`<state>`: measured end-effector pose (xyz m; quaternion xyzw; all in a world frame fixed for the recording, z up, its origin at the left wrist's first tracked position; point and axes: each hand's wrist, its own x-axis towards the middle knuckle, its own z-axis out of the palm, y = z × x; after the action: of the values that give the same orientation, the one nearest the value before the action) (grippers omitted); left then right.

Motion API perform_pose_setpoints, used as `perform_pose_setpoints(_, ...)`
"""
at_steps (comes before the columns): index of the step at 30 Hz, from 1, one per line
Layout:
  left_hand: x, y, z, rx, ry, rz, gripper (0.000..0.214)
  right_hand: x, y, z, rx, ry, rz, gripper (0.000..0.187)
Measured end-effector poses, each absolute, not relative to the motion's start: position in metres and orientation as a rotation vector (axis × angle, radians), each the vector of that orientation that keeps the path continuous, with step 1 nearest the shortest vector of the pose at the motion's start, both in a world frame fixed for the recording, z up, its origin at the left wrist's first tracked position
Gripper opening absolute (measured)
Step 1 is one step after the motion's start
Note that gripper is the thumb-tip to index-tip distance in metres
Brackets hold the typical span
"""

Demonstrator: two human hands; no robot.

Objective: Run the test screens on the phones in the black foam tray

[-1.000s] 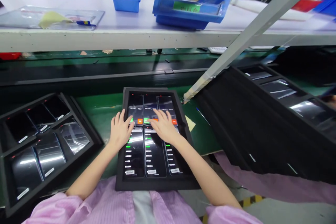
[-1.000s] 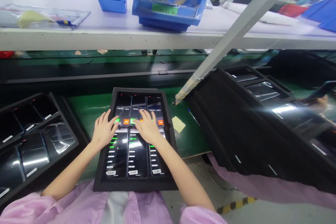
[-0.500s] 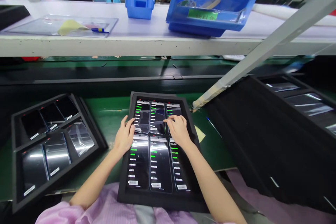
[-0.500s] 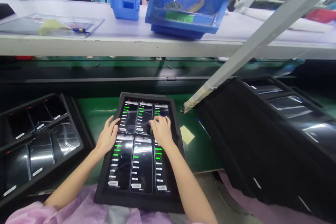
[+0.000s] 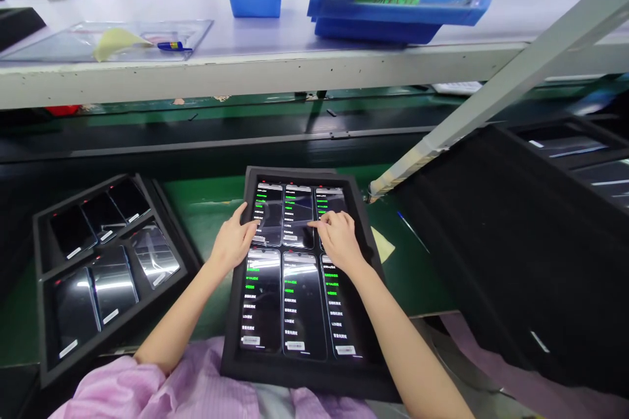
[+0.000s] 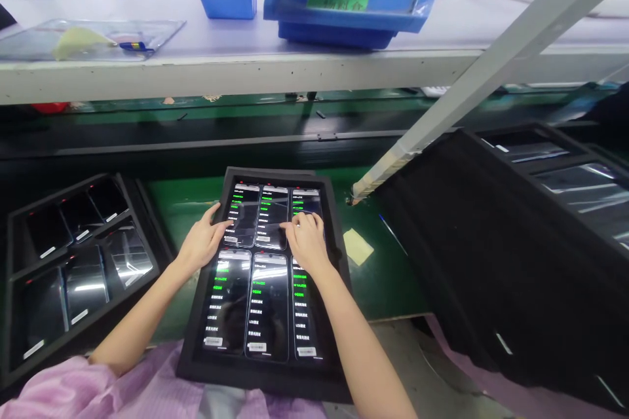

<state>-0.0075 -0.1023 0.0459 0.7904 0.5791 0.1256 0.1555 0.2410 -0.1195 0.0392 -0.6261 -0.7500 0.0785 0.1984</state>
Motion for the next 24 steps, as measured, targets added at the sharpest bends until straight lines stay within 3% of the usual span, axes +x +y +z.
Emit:
perform_pose_setpoints(13, -0.005, -0.100, 0.045, 2.287, 1.636, 0.320, 0.043, 0.231, -0.122, 0.031, -1.745, -2.236, 0.075, 0.047)
perform_pose_setpoints(24, -0.007, -0.101, 0.042, 2.279, 1.631, 0.355, 0.047, 0.264, -0.122, 0.036, -1.927, -1.873, 0.008, 0.041)
